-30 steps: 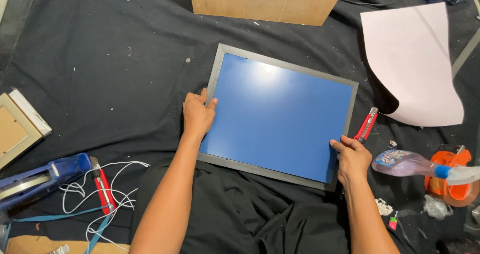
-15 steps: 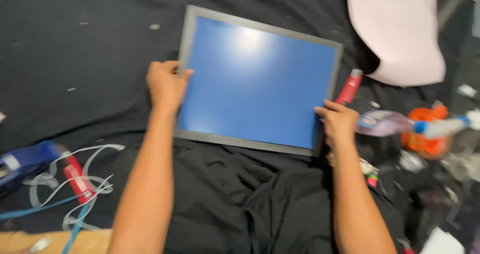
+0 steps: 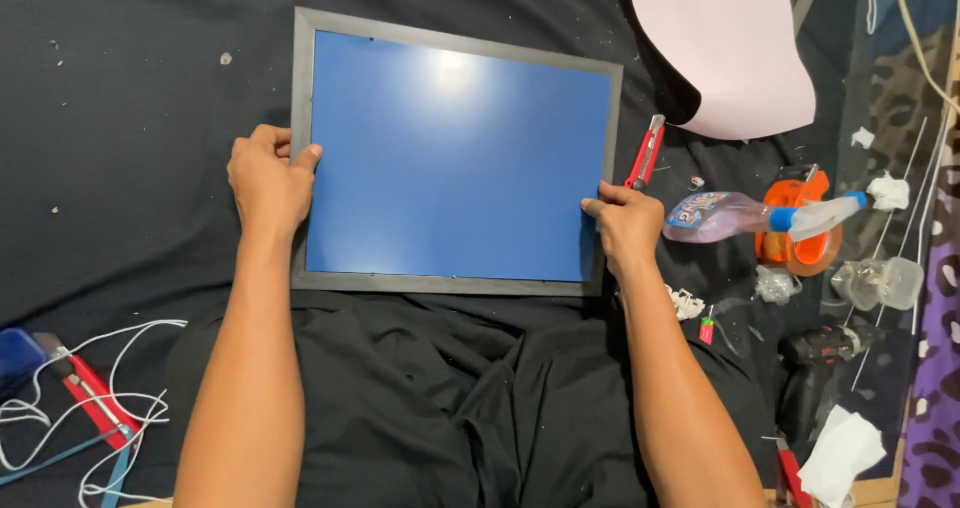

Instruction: The person assembles a picture frame by placing a blue backing into a frame, wiping the surface, inserting a wooden backboard, and securing it with a brush. They then flip the frame to reveal the mirror and wipe the glass surface.

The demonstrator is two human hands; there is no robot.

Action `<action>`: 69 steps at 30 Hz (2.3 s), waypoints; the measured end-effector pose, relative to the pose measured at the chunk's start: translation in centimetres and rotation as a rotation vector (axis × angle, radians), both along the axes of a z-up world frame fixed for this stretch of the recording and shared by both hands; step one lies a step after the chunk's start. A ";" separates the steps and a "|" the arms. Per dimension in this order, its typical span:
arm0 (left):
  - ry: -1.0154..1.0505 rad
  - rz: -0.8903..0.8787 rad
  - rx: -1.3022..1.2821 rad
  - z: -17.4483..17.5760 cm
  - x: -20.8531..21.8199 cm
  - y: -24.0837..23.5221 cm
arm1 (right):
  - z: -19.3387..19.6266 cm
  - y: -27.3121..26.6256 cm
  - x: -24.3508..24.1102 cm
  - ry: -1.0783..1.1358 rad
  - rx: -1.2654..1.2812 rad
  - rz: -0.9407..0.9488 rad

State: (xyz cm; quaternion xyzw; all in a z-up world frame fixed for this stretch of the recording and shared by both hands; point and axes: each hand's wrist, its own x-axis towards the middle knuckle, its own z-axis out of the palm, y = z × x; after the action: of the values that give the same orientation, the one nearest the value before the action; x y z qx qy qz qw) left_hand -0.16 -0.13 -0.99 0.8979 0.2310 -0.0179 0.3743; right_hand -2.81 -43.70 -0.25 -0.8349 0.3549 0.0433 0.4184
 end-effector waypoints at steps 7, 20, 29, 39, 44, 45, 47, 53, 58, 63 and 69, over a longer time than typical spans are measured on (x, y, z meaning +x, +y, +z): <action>-0.017 0.013 0.022 0.5 0.3 0.0 | 0.5 0.4 0.1 -0.061 0.013 0.019; 0.103 0.092 -0.017 1.8 1.0 -1.3 | 0.7 0.6 0.6 0.027 0.048 -0.041; 0.122 0.153 -0.284 5.2 1.0 -2.1 | -0.1 0.3 0.6 0.007 0.034 0.005; -0.115 0.133 -0.277 1.0 1.2 -1.2 | 0.6 -0.6 0.3 -0.079 0.182 -0.053; -0.308 0.074 -0.160 0.9 0.8 0.4 | 3.1 0.4 0.8 -0.094 0.293 -0.111; -0.340 0.087 -0.147 0.7 0.9 0.9 | 3.1 0.5 0.9 -0.119 0.345 -0.103; -0.336 0.084 -0.143 0.7 0.8 0.9 | 4.1 0.7 1.0 -0.142 0.367 -0.091; -0.327 0.062 -0.080 -0.8 0.7 2.4 | 7.4 1.5 1.5 -0.251 0.587 -0.111; -0.302 0.009 -0.141 1.2 0.5 1.5 | 9.7 0.9 1.1 -0.242 0.814 -0.085; -0.248 0.045 -0.137 0.2 0.4 1.9 | 10.9 0.9 1.2 -0.262 0.984 -0.033; -0.253 0.028 -0.128 -0.2 0.6 2.0 | 11.5 1.3 1.7 -0.252 0.874 0.027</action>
State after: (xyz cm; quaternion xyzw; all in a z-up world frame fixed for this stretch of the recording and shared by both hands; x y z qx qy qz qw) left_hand 0.47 1.90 -1.16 0.8638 0.1931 0.0859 0.4573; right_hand -1.12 -42.38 11.21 -0.5834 0.2385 0.0925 0.7709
